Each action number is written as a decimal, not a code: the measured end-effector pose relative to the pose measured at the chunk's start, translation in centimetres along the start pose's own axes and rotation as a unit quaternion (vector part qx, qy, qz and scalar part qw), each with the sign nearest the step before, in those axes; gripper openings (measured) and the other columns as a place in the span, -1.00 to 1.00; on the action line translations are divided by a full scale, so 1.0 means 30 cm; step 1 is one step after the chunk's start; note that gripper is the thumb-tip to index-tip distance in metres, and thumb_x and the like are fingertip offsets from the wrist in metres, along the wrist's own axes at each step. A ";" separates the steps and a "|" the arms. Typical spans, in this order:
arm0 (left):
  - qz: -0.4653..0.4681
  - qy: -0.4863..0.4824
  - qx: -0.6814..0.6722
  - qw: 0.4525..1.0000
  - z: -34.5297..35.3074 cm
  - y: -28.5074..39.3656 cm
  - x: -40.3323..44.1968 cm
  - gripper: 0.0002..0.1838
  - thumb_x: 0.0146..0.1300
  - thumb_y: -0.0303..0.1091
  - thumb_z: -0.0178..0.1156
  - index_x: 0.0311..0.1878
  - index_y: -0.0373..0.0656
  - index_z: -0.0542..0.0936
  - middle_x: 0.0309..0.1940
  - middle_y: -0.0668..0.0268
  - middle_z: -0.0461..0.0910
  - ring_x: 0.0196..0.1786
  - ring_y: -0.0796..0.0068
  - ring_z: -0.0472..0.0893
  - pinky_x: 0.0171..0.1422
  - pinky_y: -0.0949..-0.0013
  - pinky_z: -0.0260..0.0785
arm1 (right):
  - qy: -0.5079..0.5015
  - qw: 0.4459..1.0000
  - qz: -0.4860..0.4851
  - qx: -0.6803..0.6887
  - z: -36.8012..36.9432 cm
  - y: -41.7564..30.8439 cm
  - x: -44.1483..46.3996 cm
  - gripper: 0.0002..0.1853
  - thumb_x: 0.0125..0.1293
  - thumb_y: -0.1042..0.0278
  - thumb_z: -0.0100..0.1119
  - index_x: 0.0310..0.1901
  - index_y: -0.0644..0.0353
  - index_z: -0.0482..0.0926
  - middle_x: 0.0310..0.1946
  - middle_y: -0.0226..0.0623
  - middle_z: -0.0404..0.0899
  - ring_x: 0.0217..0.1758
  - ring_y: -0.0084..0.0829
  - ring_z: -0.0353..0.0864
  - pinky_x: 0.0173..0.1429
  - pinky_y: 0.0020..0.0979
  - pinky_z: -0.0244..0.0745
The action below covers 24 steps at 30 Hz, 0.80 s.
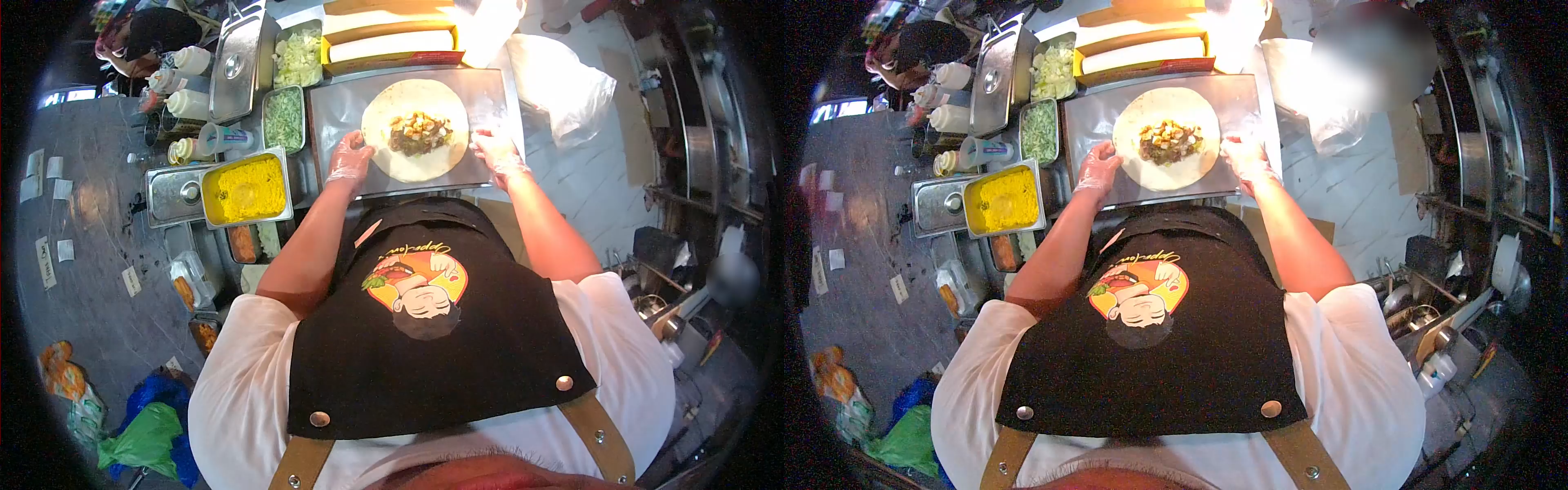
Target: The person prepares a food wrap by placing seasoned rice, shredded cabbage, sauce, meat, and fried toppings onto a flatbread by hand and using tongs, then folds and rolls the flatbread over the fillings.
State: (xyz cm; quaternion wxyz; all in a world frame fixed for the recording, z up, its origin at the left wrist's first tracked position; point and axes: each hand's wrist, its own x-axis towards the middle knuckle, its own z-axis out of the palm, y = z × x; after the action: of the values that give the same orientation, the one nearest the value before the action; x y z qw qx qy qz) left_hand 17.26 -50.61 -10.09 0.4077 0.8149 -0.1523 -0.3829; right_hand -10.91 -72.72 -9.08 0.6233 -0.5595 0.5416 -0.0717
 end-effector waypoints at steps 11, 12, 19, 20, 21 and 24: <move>-0.099 -0.044 -0.187 0.976 -0.017 0.044 -0.018 -0.43 0.42 -0.25 0.40 0.47 -0.07 0.58 0.21 0.39 0.71 0.25 0.41 0.63 0.38 0.17 0.42 | -0.045 0.994 0.063 0.072 0.024 -0.022 0.026 -0.55 0.52 0.24 0.38 0.35 0.23 0.64 0.03 -0.33 0.77 0.08 -0.48 0.71 0.13 -0.36 0.60; -0.104 -0.046 -0.193 0.975 -0.016 0.038 -0.013 -0.43 0.43 -0.25 0.39 0.47 -0.07 0.58 0.20 0.39 0.71 0.24 0.41 0.63 0.37 0.17 0.42 | -0.028 0.994 0.068 0.086 0.032 -0.026 0.021 -0.66 0.53 0.25 0.36 0.22 0.21 0.68 -0.06 -0.38 0.75 -0.03 -0.52 0.67 0.03 -0.40 0.57; -0.116 -0.040 -0.170 0.978 -0.017 0.046 0.022 -0.50 0.43 -0.23 0.37 0.40 -0.10 0.67 0.18 0.38 0.73 0.16 0.42 0.64 0.25 0.23 0.48 | -0.005 0.986 0.109 0.129 0.050 -0.013 0.067 -0.82 0.56 0.22 0.32 -0.02 0.13 0.76 -0.25 -0.46 0.72 -0.26 -0.59 0.59 -0.17 -0.44 0.52; -0.111 -0.046 -0.151 0.981 -0.019 0.054 0.023 -0.51 0.43 -0.23 0.37 0.38 -0.12 0.68 0.17 0.37 0.74 0.15 0.43 0.65 0.24 0.22 0.50 | -0.003 0.983 0.124 0.133 0.050 -0.011 0.076 -0.82 0.56 0.22 0.32 -0.03 0.12 0.76 -0.25 -0.46 0.73 -0.26 -0.58 0.60 -0.17 -0.43 0.52; -0.107 -0.052 -0.131 0.984 -0.019 0.055 0.026 -0.52 0.42 -0.22 0.37 0.36 -0.14 0.70 0.16 0.36 0.75 0.15 0.43 0.66 0.24 0.22 0.51 | -0.017 0.989 0.119 0.091 0.047 -0.020 0.075 -0.83 0.55 0.23 0.32 -0.01 0.11 0.75 -0.25 -0.45 0.73 -0.26 -0.57 0.61 -0.16 -0.42 0.53; -0.089 -0.045 0.021 0.995 -0.010 0.076 0.033 -0.50 0.39 -0.23 0.38 0.34 -0.19 0.69 0.10 0.31 0.79 0.13 0.42 0.72 0.26 0.19 0.56 | -0.042 0.995 0.088 0.005 0.038 -0.033 0.067 -0.82 0.53 0.26 0.32 0.05 0.08 0.73 -0.26 -0.43 0.73 -0.24 -0.54 0.64 -0.11 -0.39 0.56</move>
State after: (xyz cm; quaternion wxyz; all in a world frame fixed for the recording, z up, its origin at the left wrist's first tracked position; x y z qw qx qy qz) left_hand 18.29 -52.41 -8.70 0.3477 0.8155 -0.1057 -0.4504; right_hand -8.73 -73.78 -9.75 0.6527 -0.5085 0.5615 0.0046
